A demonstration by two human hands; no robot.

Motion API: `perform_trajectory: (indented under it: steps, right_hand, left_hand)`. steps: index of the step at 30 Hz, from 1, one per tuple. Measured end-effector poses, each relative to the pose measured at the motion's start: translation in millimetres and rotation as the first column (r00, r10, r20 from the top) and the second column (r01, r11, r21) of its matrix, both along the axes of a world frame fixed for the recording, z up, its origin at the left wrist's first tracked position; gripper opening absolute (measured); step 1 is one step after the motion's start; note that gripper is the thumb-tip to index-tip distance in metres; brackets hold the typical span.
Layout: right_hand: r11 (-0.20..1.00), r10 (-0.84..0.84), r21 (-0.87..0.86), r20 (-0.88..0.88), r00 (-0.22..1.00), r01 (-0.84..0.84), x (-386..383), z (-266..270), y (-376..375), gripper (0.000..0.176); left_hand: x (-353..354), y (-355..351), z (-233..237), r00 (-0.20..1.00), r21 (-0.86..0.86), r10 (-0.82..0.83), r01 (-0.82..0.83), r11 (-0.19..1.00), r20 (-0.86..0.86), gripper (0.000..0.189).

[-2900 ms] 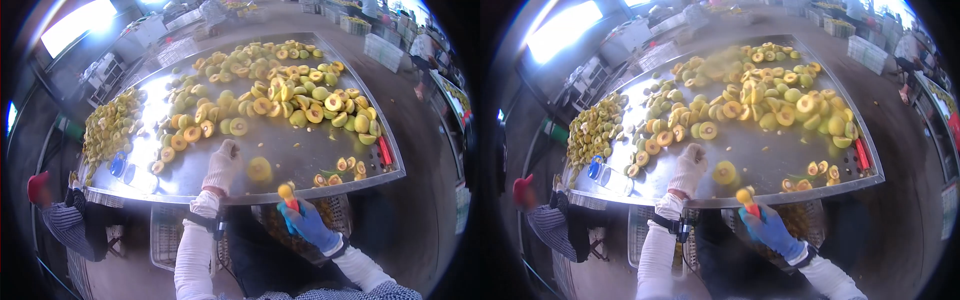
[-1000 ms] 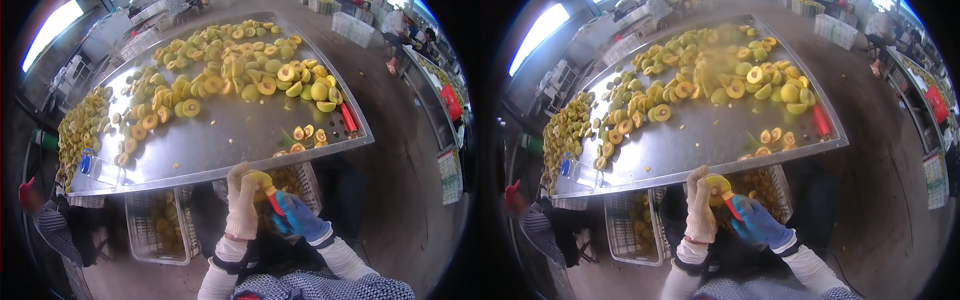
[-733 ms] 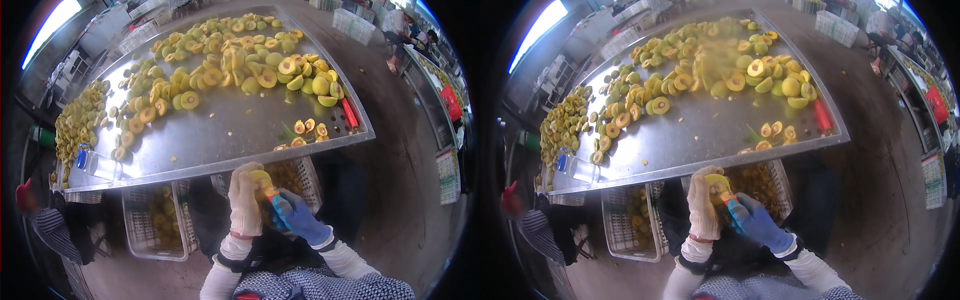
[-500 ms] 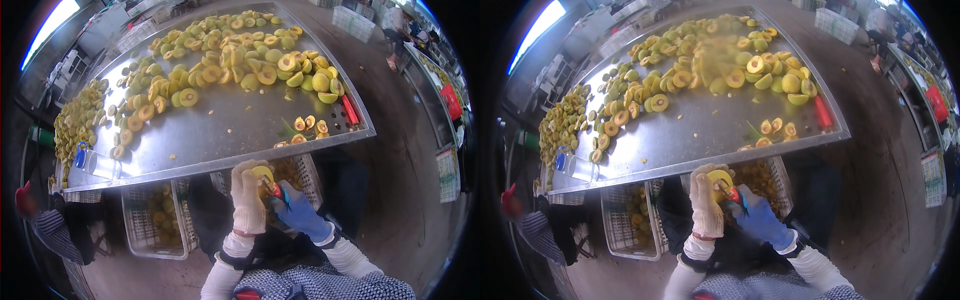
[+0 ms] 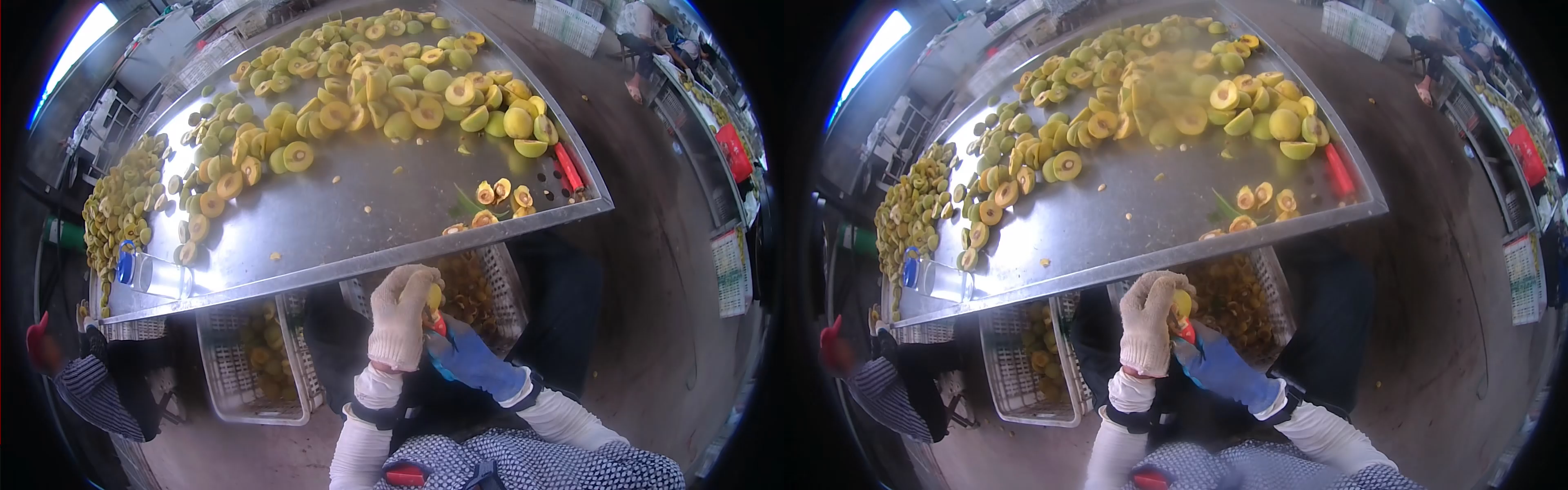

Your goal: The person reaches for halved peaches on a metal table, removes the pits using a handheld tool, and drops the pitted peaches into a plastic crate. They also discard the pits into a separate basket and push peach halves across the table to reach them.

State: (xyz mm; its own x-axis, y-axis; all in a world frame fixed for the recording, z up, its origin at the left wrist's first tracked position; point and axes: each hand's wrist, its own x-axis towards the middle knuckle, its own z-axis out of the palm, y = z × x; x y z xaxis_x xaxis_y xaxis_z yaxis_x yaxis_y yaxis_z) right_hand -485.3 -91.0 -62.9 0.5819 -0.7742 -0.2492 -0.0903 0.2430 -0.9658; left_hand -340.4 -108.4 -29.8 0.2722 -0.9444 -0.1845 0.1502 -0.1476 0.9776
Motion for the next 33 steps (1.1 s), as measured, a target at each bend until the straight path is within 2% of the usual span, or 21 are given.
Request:
perform_trajectory:
  steps: [3,6,7,9,10,11,12,15,16,18,19,21,22,23,24,25,27,28,30,32,33]
  right_hand:
    - [0.991,-0.069,-0.11,0.06,0.996,0.075,8.7,-8.7,7.9,0.033]
    - [0.971,-0.08,-0.225,0.005,0.997,0.079,11.7,-11.9,4.2,0.032]
    - [0.971,-0.076,-0.225,0.004,0.997,0.075,10.9,-9.6,5.2,0.032]
    - [0.993,-0.03,0.113,0.111,0.993,0.017,10.9,-3.1,6.7,0.032]
    - [0.993,-0.03,0.113,0.112,0.993,0.017,9.0,-2.7,6.0,0.032]
    - [0.96,0.016,0.274,0.15,0.988,-0.057,5.0,-2.9,5.5,0.032]
    - [0.896,0.052,0.423,0.198,0.979,-0.133,1.9,-3.1,4.7,0.033]
    - [0.869,0.066,0.455,0.283,0.957,-0.194,-2.9,-6.8,-2.3,0.031]
    - [0.871,0.066,0.452,0.283,0.957,-0.194,-1.0,-4.2,-2.5,0.031]
    - [0.998,0.025,0.057,0.055,0.998,-0.028,4.6,3.3,2.9,0.03]
    - [0.998,0.025,0.057,0.057,0.998,-0.028,6.2,0.7,3.9,0.03]
    - [0.992,-0.034,-0.124,-0.006,0.999,0.033,8.8,-6.7,5.2,0.03]
    - [0.992,-0.035,-0.12,-0.006,0.999,0.034,9.6,-2.6,5.5,0.03]
    - [0.986,-0.018,0.166,0.103,0.995,0.001,10.1,6.3,4.3,0.029]
    - [0.899,-0.032,0.432,0.21,0.977,-0.063,9.6,11.6,2.9,0.029]
    - [0.9,-0.036,0.432,0.208,0.977,-0.06,8.7,11.8,1.5,0.029]
    - [0.838,-0.027,0.528,0.291,0.956,-0.137,7.7,10.7,4.1,0.026]
    - [0.835,-0.027,0.533,0.29,0.957,-0.138,9.3,9.2,5.9,0.026]
    - [0.925,-0.022,0.376,0.197,0.98,-0.054,14.6,6.5,8.3,0.03]
    - [0.925,-0.023,0.377,0.173,0.985,-0.044,15.1,4.4,11.6,0.031]
    - [0.926,-0.018,0.375,0.141,0.99,-0.037,13.2,3.6,13.6,0.033]
  left_hand:
    - [0.1,1.9,2.2,1.0,-0.052,0.025,-0.024,0.998,0.009,0.025]
    - [-0.6,1.1,12.8,0.995,0.012,0.087,-0.087,0.996,-0.05,0.023]
    - [0.9,-0.4,16.0,0.997,0.102,0.063,-0.059,0.993,-0.042,0.022]
    - [3.2,-1.3,14.5,0.999,0.188,0.032,-0.026,0.982,-0.031,0.022]
    - [2.7,0.9,7.4,0.996,0.053,0.023,-0.028,0.998,0.092,0.021]
    - [1.8,3.5,2.2,0.976,-0.08,0.029,-0.012,0.997,0.215,0.02]
    - [1.2,4.6,0.7,0.975,-0.078,0.025,-0.008,0.997,0.219,0.02]
    - [3.2,4.6,2.5,0.976,-0.129,0.045,-0.017,0.991,0.215,0.024]
    - [7.8,4.1,7.2,0.998,-0.085,-0.035,0.039,0.996,0.048,0.026]
    - [20.2,5.6,7.1,0.941,-0.102,-0.188,0.165,0.981,-0.281,0.033]
    - [21.1,4.0,10.3,0.941,-0.103,-0.188,0.166,0.981,-0.279,0.033]
    - [20.4,0.8,20.4,0.936,0.016,-0.168,0.181,0.983,-0.308,0.032]
    - [17.0,0.8,21.9,0.936,0.02,-0.167,0.182,0.983,-0.309,0.032]
    - [11.1,-0.8,23.0,0.981,0.081,-0.116,0.13,0.988,-0.157,0.031]
    - [7.3,-2.7,22.9,0.998,0.132,-0.069,0.068,0.989,0.001,0.03]
    - [8.3,-3.8,17.0,0.997,0.131,-0.072,0.072,0.989,-0.001,0.03]
    - [13.0,-0.4,-0.1,0.942,-0.074,-0.098,0.128,0.989,0.321,0.027]
    - [12.5,-0.1,1.5,0.985,-0.024,-0.095,0.099,0.995,0.146,0.022]
    - [13.9,-3.7,13.5,0.989,0.074,-0.115,0.108,0.991,0.09,0.02]
    - [20.8,-9.8,17.4,0.99,0.171,-0.139,0.132,0.976,0.034,0.019]
    - [25.3,-11.6,15.7,0.977,0.225,-0.214,0.214,0.951,-0.023,0.019]
